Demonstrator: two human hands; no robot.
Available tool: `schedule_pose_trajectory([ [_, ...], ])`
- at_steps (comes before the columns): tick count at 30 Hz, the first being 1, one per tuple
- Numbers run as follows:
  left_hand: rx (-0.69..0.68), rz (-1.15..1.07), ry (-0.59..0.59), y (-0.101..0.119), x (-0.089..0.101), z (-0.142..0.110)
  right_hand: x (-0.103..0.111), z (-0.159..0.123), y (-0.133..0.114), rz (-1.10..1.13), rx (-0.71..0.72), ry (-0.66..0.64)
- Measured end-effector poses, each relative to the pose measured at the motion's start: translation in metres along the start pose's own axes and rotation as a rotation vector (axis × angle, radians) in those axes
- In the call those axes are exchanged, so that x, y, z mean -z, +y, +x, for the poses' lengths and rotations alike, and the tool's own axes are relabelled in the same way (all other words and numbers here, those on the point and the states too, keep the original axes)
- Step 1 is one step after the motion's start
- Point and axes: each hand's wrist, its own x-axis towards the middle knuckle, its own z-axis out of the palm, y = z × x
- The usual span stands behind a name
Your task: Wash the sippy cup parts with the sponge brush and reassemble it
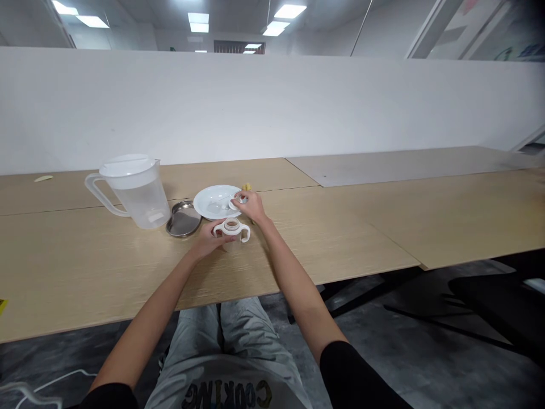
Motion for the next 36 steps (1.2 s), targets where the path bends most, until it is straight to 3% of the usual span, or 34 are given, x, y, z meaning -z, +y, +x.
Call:
schedule_pose_trajectory([
  [7,0.004,0.002,0.005,-0.002,0.000,0.001,-0.001,0.003,0.002,0.051,0.027,-0.080],
  [16,-0.001,-0.002,-0.006,-0.005,0.001,0.001,0.001,0.001,-0.004,0.166,-0.029,0.154],
  [23,-0.008,-0.007,-0.001,-0.003,0.001,0.001,0.005,0.000,-0.012,0.191,-0.034,0.180],
  [36,-0.016,0.025,-0.007,0.000,0.001,0.000,0.001,-0.001,-0.011,0.038,0.121,-0.040],
])
